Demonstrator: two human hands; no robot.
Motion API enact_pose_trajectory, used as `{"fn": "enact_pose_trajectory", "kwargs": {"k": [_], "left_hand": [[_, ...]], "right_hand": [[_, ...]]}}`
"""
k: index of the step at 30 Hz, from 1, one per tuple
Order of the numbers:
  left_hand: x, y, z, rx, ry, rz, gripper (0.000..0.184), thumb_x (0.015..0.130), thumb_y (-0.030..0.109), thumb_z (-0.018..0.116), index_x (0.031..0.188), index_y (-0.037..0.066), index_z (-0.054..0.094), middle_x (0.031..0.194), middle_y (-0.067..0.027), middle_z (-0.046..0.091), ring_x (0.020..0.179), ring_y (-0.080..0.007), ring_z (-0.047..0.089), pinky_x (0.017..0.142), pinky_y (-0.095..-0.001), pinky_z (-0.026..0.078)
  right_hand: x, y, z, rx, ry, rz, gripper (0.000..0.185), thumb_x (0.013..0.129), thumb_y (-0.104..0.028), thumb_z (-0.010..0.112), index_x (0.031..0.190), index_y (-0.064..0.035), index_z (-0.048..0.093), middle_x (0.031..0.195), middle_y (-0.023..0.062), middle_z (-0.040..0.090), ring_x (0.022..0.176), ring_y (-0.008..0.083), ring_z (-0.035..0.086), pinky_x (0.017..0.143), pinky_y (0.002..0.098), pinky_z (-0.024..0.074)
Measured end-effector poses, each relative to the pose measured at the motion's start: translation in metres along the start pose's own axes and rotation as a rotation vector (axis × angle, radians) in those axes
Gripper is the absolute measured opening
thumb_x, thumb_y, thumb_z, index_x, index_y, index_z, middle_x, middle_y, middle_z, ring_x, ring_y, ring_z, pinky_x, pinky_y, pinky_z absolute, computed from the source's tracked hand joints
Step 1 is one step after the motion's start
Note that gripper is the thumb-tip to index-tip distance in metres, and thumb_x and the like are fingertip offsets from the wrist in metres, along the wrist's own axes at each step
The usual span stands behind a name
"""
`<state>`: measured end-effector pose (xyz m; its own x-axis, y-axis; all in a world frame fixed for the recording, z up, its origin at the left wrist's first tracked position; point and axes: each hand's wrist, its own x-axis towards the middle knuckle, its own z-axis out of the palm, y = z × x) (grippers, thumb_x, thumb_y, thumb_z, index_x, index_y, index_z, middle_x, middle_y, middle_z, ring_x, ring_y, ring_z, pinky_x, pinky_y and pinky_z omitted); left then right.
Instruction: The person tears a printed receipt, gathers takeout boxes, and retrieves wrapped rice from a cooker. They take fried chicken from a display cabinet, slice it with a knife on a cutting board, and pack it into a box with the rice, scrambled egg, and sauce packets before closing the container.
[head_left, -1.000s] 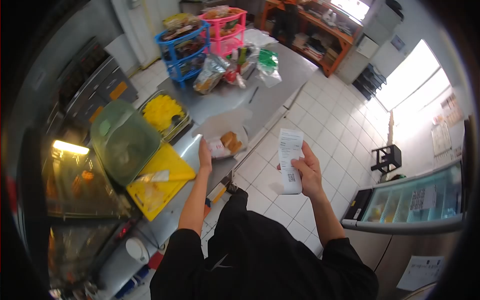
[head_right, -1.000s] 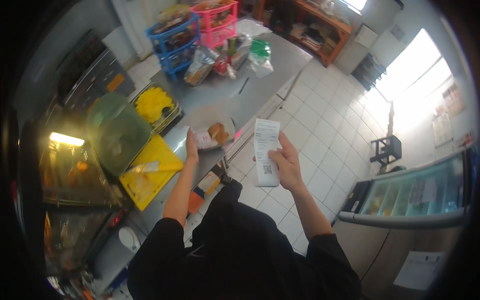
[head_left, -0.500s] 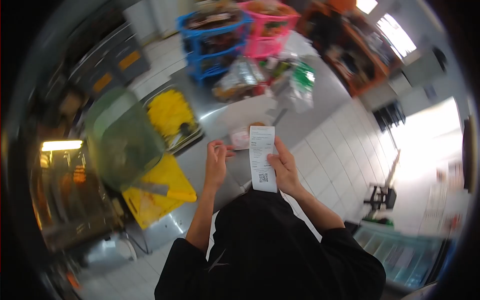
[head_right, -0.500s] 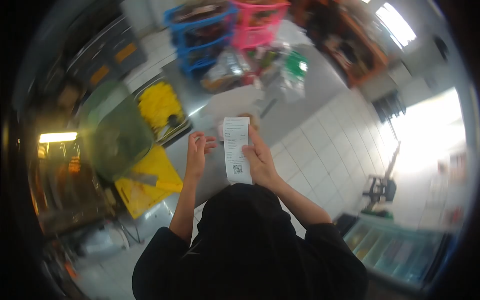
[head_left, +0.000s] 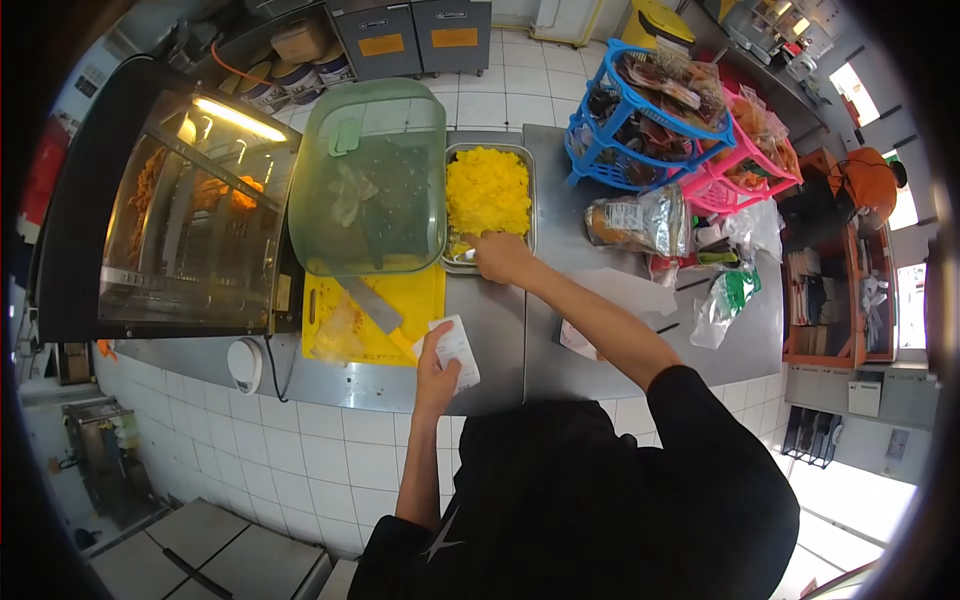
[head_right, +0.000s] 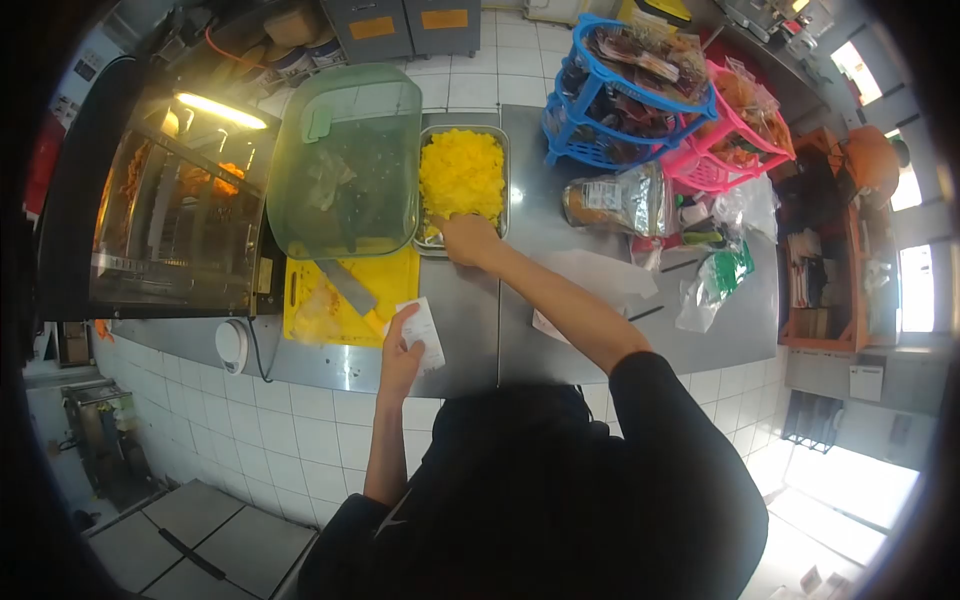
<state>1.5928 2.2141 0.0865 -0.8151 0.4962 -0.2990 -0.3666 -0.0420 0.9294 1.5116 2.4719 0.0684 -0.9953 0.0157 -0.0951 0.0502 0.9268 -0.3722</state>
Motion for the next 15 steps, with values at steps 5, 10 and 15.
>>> {"fn": "enact_pose_trajectory", "kwargs": {"k": [5, 10, 15], "left_hand": [[0.035, -0.020, -0.004, 0.349, -0.181, -0.005, 0.058, 0.076, -0.011, 0.050, 0.131, 0.005, 0.056, 0.128, -0.0138, 0.057, 0.119, -0.0264, 0.057, 0.101, -0.0334, 0.045], [0.084, -0.047, 0.016, 0.338, -0.375, -0.094, 0.056, 0.076, -0.006, 0.053, 0.130, 0.007, 0.057, 0.119, -0.0149, 0.064, 0.112, -0.0273, 0.061, 0.097, -0.0346, 0.048], [0.142, -0.073, 0.048, 0.524, -0.404, 0.045, 0.054, 0.076, -0.001, 0.053, 0.128, 0.007, 0.058, 0.113, -0.0165, 0.066, 0.107, -0.0284, 0.063, 0.093, -0.0360, 0.049]], "right_hand": [[0.033, 0.020, 0.009, -0.070, -0.173, -0.189, 0.024, 0.084, -0.013, 0.057, 0.104, -0.0035, 0.067, 0.088, 0.0231, 0.070, 0.084, 0.0402, 0.070, 0.073, 0.0509, 0.0546], [0.008, 0.042, -0.046, -0.163, -0.194, -0.055, 0.020, 0.083, -0.011, 0.059, 0.100, -0.0022, 0.066, 0.088, 0.0224, 0.071, 0.080, 0.0402, 0.070, 0.070, 0.0510, 0.0545], [-0.011, 0.056, -0.089, -0.269, -0.293, -0.082, 0.024, 0.082, -0.011, 0.061, 0.103, -0.0011, 0.063, 0.085, 0.0221, 0.071, 0.073, 0.0397, 0.070, 0.066, 0.0497, 0.0546]]}}
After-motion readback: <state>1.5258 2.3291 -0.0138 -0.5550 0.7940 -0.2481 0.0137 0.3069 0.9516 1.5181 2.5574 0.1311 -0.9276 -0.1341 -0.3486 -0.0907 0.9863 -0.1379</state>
